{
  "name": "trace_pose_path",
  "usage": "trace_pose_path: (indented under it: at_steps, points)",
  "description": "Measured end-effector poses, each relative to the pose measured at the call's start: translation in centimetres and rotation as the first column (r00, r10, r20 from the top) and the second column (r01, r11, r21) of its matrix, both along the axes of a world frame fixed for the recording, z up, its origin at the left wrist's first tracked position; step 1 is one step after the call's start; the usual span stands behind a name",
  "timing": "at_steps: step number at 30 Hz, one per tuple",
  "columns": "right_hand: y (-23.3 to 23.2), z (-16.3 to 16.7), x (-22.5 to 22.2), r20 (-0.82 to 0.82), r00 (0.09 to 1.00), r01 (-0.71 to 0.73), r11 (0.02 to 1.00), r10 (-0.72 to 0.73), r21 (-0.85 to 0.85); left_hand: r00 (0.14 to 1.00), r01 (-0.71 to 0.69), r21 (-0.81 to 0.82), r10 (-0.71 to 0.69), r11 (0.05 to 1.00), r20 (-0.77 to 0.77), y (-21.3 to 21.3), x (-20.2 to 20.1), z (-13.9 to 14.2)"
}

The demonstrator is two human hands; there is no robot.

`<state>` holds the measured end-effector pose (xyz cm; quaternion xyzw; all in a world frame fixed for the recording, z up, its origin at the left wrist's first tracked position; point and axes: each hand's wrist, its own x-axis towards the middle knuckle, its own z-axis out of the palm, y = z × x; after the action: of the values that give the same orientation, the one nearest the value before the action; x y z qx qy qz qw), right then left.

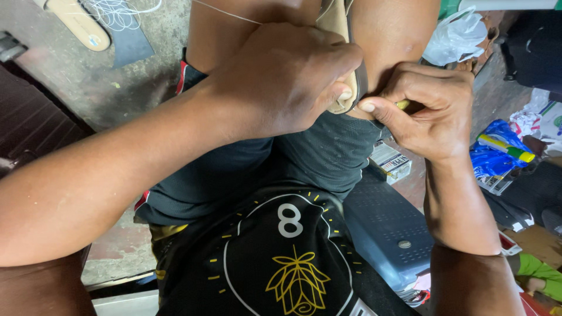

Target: The person sews a beige slide sandal using a curved awl and white thread. They repeatedly pierce the sole and strap, pull the thread through, and tighten the stitches while holding the sandal between their legs.

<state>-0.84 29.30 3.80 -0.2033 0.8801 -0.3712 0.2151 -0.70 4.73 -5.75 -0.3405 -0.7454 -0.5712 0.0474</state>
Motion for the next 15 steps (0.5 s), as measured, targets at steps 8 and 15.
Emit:
trace_pose_path:
  at_steps: [8,15]
  points:
    - [-0.3,0.0,0.0,0.032,0.999,-0.030,0.999,0.031,-0.030,0.999,0.041,0.001,-0.041,0.999,0.034,-0.3,-0.1,0.0]
    - [0.4,0.0,-1.0,0.061,0.995,-0.071,0.997,0.073,-0.037,0.994,-0.109,0.013,0.110,0.994,-0.009,-0.8,-0.6,2.6]
